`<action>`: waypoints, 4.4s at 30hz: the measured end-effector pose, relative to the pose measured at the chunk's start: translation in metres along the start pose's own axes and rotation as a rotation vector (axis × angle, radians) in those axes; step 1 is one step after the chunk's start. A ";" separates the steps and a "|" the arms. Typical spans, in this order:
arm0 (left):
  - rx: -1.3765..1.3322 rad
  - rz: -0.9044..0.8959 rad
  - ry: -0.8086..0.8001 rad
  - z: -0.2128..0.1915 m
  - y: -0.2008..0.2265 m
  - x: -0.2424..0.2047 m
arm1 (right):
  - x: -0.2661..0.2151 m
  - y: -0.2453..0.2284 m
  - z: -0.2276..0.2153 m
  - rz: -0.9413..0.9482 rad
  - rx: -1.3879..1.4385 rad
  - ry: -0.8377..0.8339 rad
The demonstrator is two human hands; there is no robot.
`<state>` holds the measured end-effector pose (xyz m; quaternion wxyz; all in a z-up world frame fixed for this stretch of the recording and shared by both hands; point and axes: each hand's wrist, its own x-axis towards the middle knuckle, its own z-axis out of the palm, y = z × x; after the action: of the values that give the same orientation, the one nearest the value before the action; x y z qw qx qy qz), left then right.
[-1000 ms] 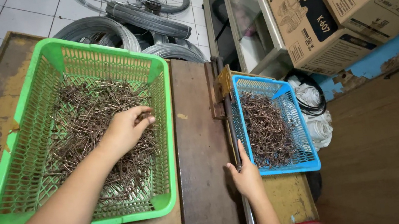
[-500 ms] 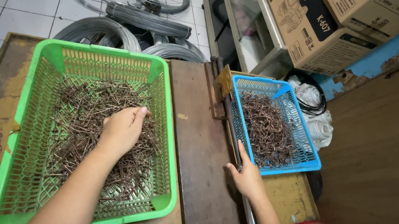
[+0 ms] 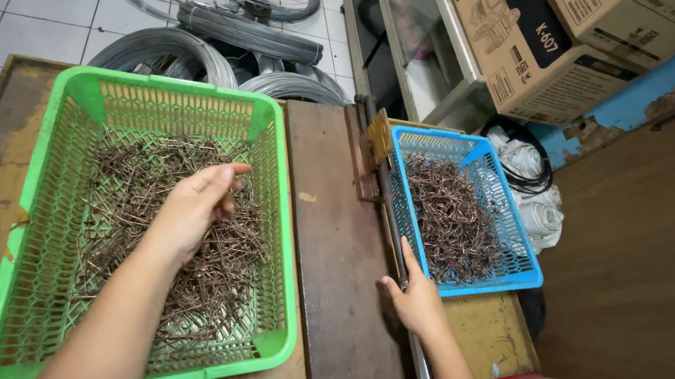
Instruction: Process small metal wires using a manual jig and sort them into baskets
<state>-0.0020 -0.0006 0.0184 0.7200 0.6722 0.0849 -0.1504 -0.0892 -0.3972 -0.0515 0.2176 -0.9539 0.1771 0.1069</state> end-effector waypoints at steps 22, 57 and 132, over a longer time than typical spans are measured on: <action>-0.470 -0.143 -0.140 0.008 -0.050 0.036 | 0.001 0.005 0.003 -0.030 0.020 0.007; 1.196 0.778 -0.047 0.109 -0.078 0.173 | -0.031 -0.049 -0.078 -0.122 -0.086 -0.157; 0.808 1.119 -0.548 0.308 -0.052 0.125 | -0.013 -0.029 -0.046 -0.105 -0.150 -0.114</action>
<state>0.0736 -0.3223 -0.0456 0.3812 0.7657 -0.5150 0.0569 -0.0844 -0.3895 0.0036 0.1607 -0.9678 0.1056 0.1622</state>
